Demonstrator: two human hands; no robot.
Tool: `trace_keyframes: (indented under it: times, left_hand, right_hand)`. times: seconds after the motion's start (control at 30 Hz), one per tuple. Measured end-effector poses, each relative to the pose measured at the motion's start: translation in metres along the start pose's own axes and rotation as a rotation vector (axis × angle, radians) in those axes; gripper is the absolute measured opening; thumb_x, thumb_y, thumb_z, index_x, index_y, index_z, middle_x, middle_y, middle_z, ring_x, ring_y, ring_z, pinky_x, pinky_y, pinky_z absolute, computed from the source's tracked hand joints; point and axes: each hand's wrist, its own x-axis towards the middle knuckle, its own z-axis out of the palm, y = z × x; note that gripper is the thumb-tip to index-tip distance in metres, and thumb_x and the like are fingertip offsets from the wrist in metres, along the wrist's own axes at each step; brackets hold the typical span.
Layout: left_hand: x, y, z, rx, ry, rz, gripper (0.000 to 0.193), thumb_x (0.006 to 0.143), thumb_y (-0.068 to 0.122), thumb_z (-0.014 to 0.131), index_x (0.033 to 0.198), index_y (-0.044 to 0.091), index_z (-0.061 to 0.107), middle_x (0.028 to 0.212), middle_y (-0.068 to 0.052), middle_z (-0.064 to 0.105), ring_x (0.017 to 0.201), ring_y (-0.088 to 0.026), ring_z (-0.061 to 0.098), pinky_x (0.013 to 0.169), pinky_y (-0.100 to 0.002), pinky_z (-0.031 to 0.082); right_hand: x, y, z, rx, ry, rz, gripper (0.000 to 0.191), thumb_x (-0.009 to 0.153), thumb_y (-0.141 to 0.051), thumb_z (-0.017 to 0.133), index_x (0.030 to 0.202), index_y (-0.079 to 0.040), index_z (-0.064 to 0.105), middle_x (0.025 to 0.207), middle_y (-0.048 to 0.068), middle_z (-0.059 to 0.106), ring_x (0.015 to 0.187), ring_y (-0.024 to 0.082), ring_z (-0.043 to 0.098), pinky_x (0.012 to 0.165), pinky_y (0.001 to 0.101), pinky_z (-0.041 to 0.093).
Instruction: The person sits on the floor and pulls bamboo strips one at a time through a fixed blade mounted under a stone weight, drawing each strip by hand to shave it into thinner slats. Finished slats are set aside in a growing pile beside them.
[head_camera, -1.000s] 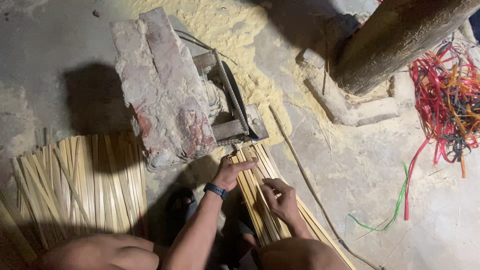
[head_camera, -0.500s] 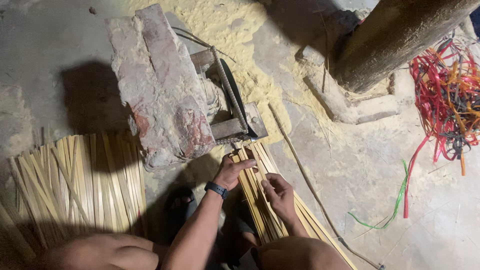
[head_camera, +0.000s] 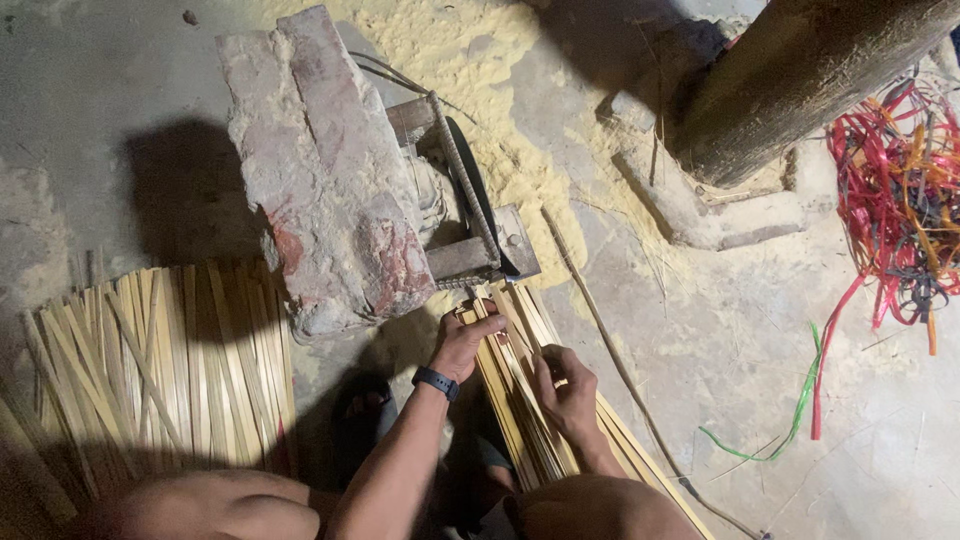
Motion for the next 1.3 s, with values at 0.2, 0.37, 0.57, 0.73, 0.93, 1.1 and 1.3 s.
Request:
trace_keyframes:
  times: [0.2,0.37,0.57,0.73,0.93,1.1,1.3]
  left_hand:
    - [0.011,-0.018,-0.014,0.038,0.146,-0.204,0.069,0.072,0.009,0.087,0.123,0.008,0.04,0.117,-0.014,0.078,0.122,-0.022,0.066,0.115,-0.044,0.036]
    - [0.016,-0.025,-0.015,0.088,0.056,-0.196,0.121,0.074,0.02,0.092,0.148,-0.017,0.004,0.137,-0.026,0.06,0.135,-0.033,0.053,0.121,-0.048,0.03]
    - [0.02,-0.023,-0.008,0.074,0.216,-0.258,0.135,0.069,0.022,0.091,0.149,-0.007,-0.013,0.138,-0.025,0.058,0.136,-0.03,0.052,0.12,-0.046,0.031]
    - [0.015,-0.015,-0.001,0.069,0.09,-0.187,0.058,0.076,0.018,0.088,0.122,-0.006,0.062,0.117,-0.017,0.071,0.118,-0.026,0.063,0.109,-0.044,0.043]
    - [0.004,0.0,0.017,0.009,-0.075,-0.043,0.027,0.081,0.011,0.084,0.104,0.002,0.072,0.094,-0.011,0.075,0.086,-0.024,0.067,0.081,-0.042,0.054]
    - [0.006,0.008,0.013,0.102,-0.098,-0.012,0.032,0.073,0.004,0.078,0.105,0.004,0.074,0.099,-0.012,0.076,0.099,-0.023,0.071,0.095,-0.04,0.054]
    - [0.02,-0.007,-0.003,0.176,0.177,-0.212,0.101,0.068,0.005,0.084,0.147,-0.013,0.024,0.134,-0.021,0.058,0.133,-0.031,0.053,0.12,-0.043,0.035]
  right_hand:
    - [0.022,-0.013,0.003,-0.179,-0.003,-0.162,0.025,0.092,-0.012,0.067,0.112,0.001,0.074,0.074,0.015,0.073,0.048,0.017,0.061,0.044,0.0341,0.047]
    - [0.058,-0.018,0.022,-0.244,0.024,-0.374,0.014,0.098,-0.006,0.06,0.098,0.002,0.071,0.075,0.02,0.066,0.055,0.029,0.062,0.053,0.0413,0.051]
    - [0.083,-0.023,0.032,-0.307,-0.037,-0.351,0.013,0.092,-0.007,0.064,0.082,0.001,0.061,0.069,0.021,0.061,0.051,0.035,0.059,0.052,0.046,0.048]
    - [0.047,-0.036,-0.003,-0.372,-0.063,-0.274,0.011,0.089,-0.007,0.064,0.096,-0.001,0.07,0.071,0.02,0.063,0.051,0.033,0.06,0.052,0.0444,0.049]
    - [0.009,-0.025,-0.022,-0.371,-0.028,-0.409,0.019,0.095,-0.016,0.065,0.097,0.002,0.071,0.082,0.016,0.069,0.058,0.024,0.066,0.053,0.0367,0.054]
    - [0.027,-0.001,0.002,-0.332,-0.021,-0.221,0.013,0.096,-0.009,0.064,0.099,-0.003,0.076,0.073,0.014,0.069,0.052,0.026,0.065,0.049,0.0382,0.053]
    - [0.077,-0.017,0.026,-0.347,-0.039,-0.358,0.017,0.083,-0.003,0.069,0.1,-0.001,0.071,0.077,0.017,0.066,0.057,0.032,0.064,0.056,0.0425,0.052]
